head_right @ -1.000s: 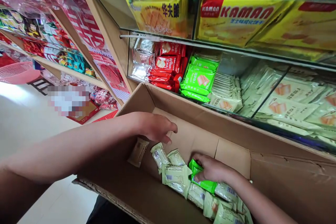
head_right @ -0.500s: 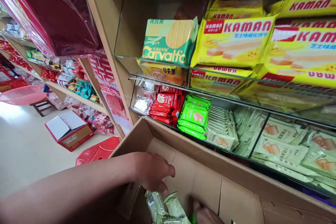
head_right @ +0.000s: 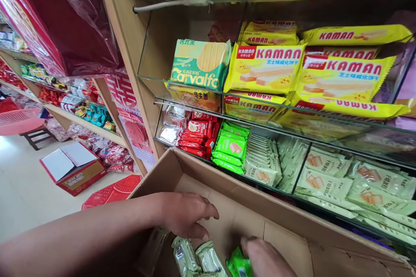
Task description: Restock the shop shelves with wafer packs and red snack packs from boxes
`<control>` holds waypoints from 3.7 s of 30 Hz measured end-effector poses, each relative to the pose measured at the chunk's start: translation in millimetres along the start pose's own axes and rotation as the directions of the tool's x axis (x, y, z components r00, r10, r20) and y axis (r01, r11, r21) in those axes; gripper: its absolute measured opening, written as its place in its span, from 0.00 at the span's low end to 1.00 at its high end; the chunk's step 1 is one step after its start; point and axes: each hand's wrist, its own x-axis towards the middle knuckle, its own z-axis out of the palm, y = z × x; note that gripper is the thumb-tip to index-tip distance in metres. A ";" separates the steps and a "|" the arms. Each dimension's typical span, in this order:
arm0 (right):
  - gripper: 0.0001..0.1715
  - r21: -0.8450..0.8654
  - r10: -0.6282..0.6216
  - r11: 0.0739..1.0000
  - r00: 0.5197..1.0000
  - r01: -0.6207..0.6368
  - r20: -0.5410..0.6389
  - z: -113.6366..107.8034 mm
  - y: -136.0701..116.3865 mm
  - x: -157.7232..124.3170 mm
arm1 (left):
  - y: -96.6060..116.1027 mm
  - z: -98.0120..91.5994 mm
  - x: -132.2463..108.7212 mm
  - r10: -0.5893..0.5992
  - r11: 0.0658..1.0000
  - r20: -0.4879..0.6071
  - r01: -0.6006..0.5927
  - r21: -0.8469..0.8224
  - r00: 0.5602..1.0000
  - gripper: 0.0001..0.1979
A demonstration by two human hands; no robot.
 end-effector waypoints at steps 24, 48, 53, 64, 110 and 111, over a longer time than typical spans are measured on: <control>0.10 0.926 0.166 0.258 0.931 0.277 -0.325 -37.6 -43.5 -3.9 | 14.5 -5.2 8.7 0.032 0.445 -0.124 -0.125 -0.887 0.992 0.24; 0.25 0.901 0.259 0.280 0.878 0.331 -0.403 -42.5 -56.3 -11.1 | 12.8 -7.6 16.1 -0.129 0.208 -0.469 -0.438 -0.874 0.874 0.26; 0.19 0.867 0.269 0.344 0.846 0.362 -0.460 -41.1 -58.9 -11.8 | 11.4 -1.4 16.9 -0.164 0.367 -0.441 -0.360 -0.858 0.883 0.21; 0.21 0.807 0.325 0.489 0.789 0.331 -0.521 -92.0 -43.7 1.0 | 9.8 -12.4 2.1 0.040 0.922 -0.785 -0.326 -0.209 0.618 0.08; 0.07 0.006 -0.299 0.930 0.767 0.367 -0.567 -82.6 -45.1 6.8 | -11.6 -11.0 8.3 0.091 0.903 -0.696 0.235 0.358 0.712 0.35; 0.06 0.006 -0.308 0.938 0.846 0.345 -0.434 -64.5 -40.0 1.2 | -11.9 -11.2 8.8 0.089 0.902 -0.696 0.239 0.359 0.712 0.35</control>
